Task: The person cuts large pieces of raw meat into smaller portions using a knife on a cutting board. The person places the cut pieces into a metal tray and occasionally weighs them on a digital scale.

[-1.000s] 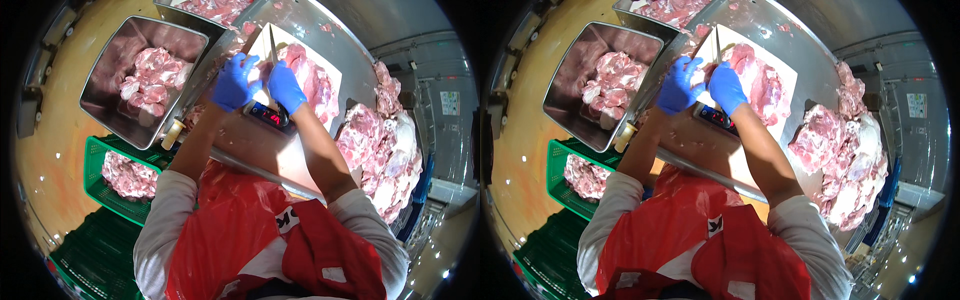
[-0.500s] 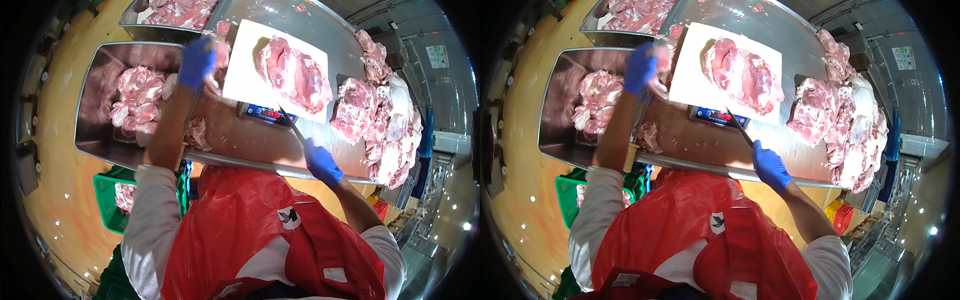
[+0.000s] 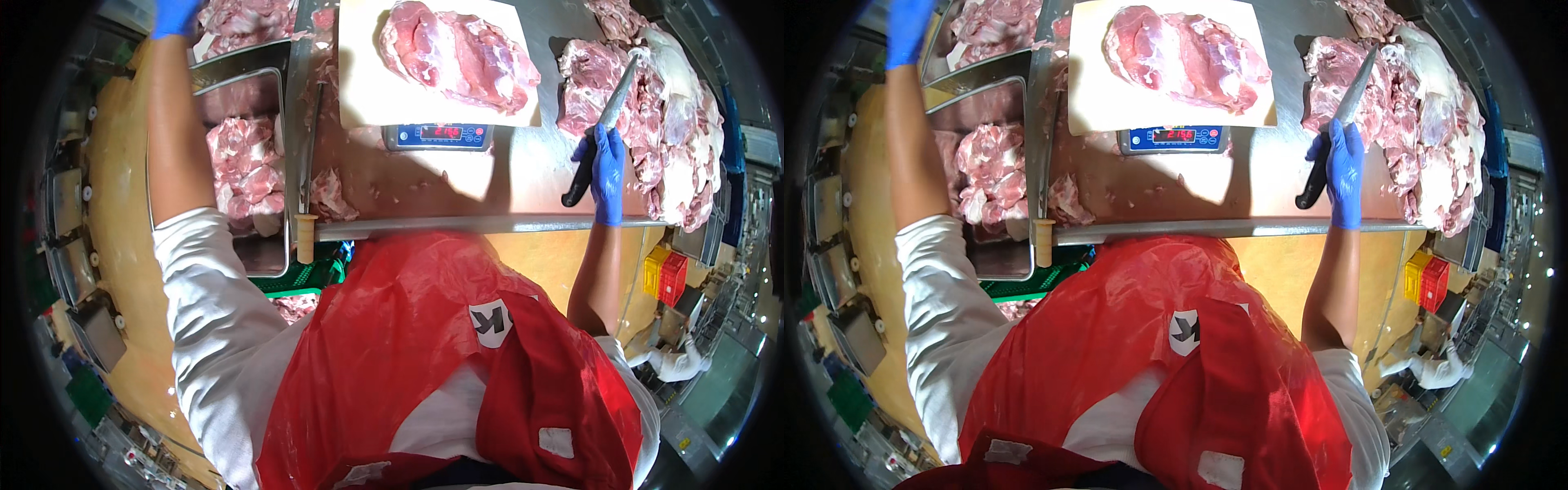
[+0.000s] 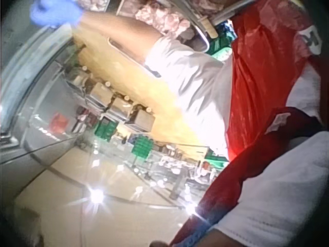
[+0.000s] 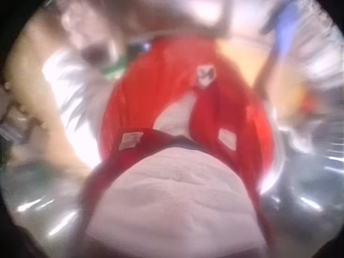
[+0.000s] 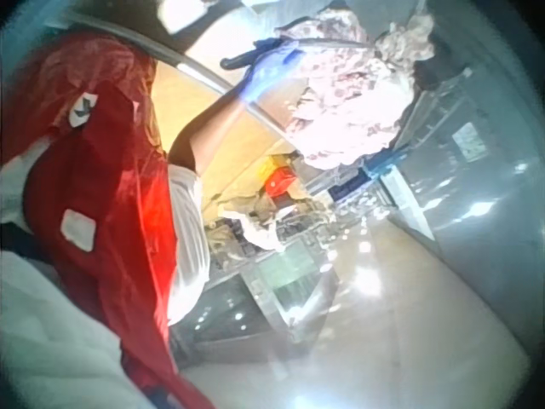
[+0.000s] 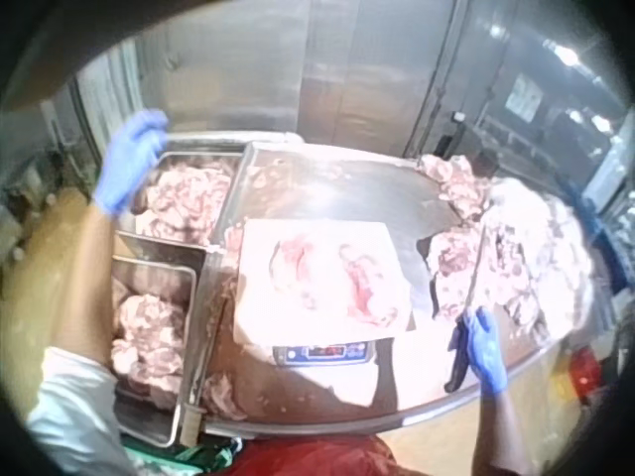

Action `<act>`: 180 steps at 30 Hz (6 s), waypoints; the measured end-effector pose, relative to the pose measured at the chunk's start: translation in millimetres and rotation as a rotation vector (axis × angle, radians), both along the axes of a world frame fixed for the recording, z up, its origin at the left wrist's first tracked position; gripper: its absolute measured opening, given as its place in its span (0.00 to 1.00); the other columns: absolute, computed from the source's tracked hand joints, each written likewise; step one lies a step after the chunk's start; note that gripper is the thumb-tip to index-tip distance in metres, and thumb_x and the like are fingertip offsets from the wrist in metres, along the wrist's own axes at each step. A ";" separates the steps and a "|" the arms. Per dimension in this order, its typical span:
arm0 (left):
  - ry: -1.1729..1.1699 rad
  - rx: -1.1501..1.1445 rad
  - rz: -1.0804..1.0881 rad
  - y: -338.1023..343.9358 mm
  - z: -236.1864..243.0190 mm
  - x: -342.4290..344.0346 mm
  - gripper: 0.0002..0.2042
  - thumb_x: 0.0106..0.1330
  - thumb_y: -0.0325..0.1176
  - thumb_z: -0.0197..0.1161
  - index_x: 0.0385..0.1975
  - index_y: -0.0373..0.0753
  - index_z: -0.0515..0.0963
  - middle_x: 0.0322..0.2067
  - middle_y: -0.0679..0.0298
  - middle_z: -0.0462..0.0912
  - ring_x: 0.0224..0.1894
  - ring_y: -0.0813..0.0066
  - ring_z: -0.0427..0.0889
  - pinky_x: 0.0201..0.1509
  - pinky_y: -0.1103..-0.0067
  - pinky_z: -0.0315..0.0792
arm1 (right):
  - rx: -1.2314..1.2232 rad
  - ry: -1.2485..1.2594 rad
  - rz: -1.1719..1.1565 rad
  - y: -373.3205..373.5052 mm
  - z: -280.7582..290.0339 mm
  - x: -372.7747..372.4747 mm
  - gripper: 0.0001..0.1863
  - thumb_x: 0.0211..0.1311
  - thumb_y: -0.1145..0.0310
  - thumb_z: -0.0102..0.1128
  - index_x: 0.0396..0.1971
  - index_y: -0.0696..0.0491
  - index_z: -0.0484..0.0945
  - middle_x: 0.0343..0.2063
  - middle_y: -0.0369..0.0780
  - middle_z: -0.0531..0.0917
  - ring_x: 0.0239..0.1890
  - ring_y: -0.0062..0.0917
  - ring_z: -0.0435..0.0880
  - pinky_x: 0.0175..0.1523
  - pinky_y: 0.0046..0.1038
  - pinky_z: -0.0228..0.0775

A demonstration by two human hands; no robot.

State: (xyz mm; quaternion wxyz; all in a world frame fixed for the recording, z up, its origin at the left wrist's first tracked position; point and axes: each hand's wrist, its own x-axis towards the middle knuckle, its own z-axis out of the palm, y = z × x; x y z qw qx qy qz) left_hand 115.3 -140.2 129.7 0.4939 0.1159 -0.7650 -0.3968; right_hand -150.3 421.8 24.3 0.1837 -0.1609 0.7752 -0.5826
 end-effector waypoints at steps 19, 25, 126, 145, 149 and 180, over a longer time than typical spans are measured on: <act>-0.451 0.308 -0.243 156.0 -195.2 -118.3 0.21 0.75 0.34 0.47 0.62 0.29 0.67 0.62 0.46 0.71 0.66 0.56 0.68 0.71 0.70 0.61 | -0.547 -0.716 0.204 -138.3 -32.6 -22.1 0.08 0.71 0.65 0.55 0.40 0.53 0.77 0.31 0.35 0.81 0.31 0.20 0.82 0.32 0.22 0.78; -0.637 0.957 -0.360 162.0 -151.0 -101.8 0.29 0.73 0.50 0.52 0.62 0.32 0.69 0.60 0.53 0.74 0.60 0.68 0.75 0.61 0.74 0.72 | -0.310 -0.352 0.574 -207.8 47.9 22.2 0.13 0.70 0.64 0.57 0.46 0.58 0.77 0.34 0.34 0.81 0.32 0.18 0.76 0.40 0.21 0.70; -1.533 -0.334 -0.218 199.1 -84.9 -220.8 0.51 0.47 0.52 0.70 0.75 0.56 0.53 0.69 0.44 0.61 0.72 0.39 0.56 0.72 0.57 0.58 | 0.408 0.892 0.913 -183.4 -15.4 64.4 0.11 0.69 0.72 0.43 0.49 0.56 0.64 0.34 0.56 0.81 0.34 0.54 0.82 0.40 0.50 0.74; -0.209 -0.033 0.539 253.7 -173.1 -116.7 0.17 0.63 0.46 0.61 0.43 0.40 0.77 0.39 0.53 0.80 0.40 0.50 0.78 0.44 0.62 0.73 | 0.626 0.883 0.883 25.1 8.6 -48.0 0.14 0.64 0.74 0.53 0.48 0.57 0.68 0.28 0.54 0.79 0.24 0.53 0.78 0.30 0.48 0.71; -0.476 0.121 0.579 334.8 -188.1 -109.5 0.13 0.57 0.41 0.68 0.28 0.37 0.77 0.25 0.52 0.80 0.30 0.51 0.81 0.37 0.63 0.74 | 0.328 0.895 0.825 -46.8 -4.8 -2.4 0.12 0.64 0.74 0.54 0.47 0.56 0.70 0.26 0.54 0.79 0.27 0.53 0.79 0.31 0.49 0.70; -0.422 -0.147 1.209 -18.1 15.0 52.8 0.38 0.66 0.59 0.58 0.65 0.32 0.63 0.58 0.43 0.73 0.60 0.54 0.76 0.54 0.64 0.77 | 0.138 0.192 0.354 0.3 -39.0 -94.7 0.12 0.76 0.61 0.49 0.34 0.53 0.72 0.19 0.32 0.75 0.18 0.15 0.72 0.22 0.21 0.64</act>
